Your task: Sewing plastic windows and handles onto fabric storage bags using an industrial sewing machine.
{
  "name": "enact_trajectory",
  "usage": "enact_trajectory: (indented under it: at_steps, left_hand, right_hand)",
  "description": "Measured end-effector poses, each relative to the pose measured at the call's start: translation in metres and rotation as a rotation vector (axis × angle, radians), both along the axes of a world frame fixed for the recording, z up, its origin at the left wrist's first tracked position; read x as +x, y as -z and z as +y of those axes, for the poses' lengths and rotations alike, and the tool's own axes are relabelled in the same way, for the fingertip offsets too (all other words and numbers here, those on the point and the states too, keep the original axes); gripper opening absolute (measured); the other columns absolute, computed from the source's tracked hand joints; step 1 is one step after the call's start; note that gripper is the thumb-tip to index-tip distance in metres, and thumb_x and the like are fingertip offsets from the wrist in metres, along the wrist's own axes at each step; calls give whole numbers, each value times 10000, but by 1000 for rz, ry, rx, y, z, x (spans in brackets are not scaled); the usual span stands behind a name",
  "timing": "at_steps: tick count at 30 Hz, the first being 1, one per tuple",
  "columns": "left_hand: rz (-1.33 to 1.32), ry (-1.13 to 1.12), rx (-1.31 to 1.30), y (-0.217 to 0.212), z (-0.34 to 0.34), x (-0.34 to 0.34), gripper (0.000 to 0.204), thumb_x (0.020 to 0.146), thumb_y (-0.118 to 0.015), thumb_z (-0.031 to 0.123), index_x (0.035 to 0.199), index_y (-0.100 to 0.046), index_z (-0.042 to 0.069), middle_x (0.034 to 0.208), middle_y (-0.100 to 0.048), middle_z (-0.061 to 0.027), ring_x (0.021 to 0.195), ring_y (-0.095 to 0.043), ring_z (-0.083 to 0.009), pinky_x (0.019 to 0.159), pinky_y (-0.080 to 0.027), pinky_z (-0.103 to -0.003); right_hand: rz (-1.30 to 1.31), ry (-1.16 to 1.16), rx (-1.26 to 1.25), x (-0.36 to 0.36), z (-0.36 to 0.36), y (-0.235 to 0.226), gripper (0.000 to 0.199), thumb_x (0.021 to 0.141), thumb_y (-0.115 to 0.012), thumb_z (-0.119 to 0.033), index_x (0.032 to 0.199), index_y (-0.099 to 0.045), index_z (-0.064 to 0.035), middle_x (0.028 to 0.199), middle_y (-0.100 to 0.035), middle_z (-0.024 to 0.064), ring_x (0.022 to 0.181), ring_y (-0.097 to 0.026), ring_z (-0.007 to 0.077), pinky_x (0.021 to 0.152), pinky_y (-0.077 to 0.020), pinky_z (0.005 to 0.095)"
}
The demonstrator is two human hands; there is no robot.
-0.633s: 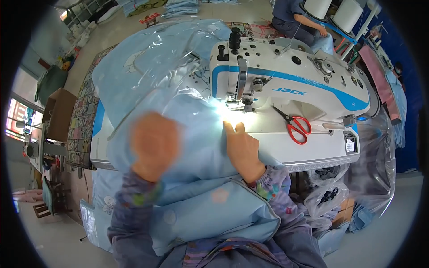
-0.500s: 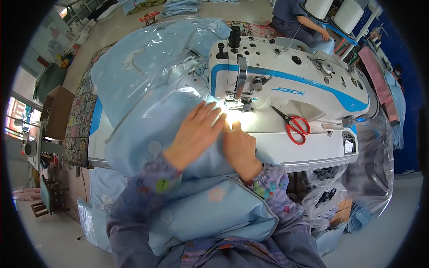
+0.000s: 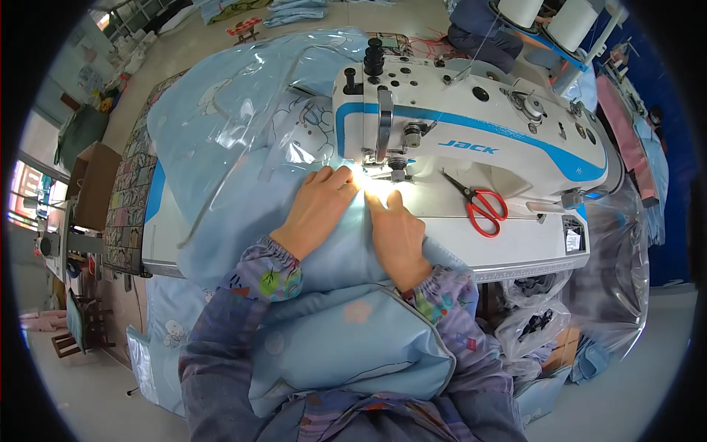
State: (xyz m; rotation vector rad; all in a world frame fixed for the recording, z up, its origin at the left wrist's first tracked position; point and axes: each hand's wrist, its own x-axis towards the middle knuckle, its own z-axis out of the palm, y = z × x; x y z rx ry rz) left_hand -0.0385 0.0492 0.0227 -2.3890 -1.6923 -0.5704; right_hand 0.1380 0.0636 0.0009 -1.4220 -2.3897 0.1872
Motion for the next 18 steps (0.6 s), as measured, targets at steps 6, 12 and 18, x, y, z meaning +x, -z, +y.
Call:
enact_trajectory:
  at_steps: [6, 12, 18]
  left_hand:
    - [3, -6, -71, -7, 8, 2, 275, 837, -591, 88, 1079, -721, 112, 997, -596, -35, 984, -592, -246, 881, -484, -366]
    - [39, -63, -38, 3, 1, 13, 141, 796, -628, 79, 914, -703, 95, 975, -600, -52, 983, -596, -252, 838, -500, -385]
    - [130, -169, -16, 8, 3, 43, 133, 802, -629, 77, 911, -702, 104, 1002, -581, -68, 974, -584, -247, 833, -500, -389]
  right_hand:
    - [-10, 56, 15, -12, 8, 3, 338, 919, -582, -138, 1246, -653, -184, 1013, -603, 135, 749, -708, 308, 613, -567, 420]
    - [-47, -52, -222, 37, 4, -32, 298, 942, -631, -238, 1235, -681, -220, 922, -630, 139, 856, -681, 354, 721, -546, 496]
    - [53, -19, -277, 36, 4, -23, 319, 959, -615, -232, 1273, -670, -210, 948, -649, 153, 858, -670, 387, 731, -538, 493]
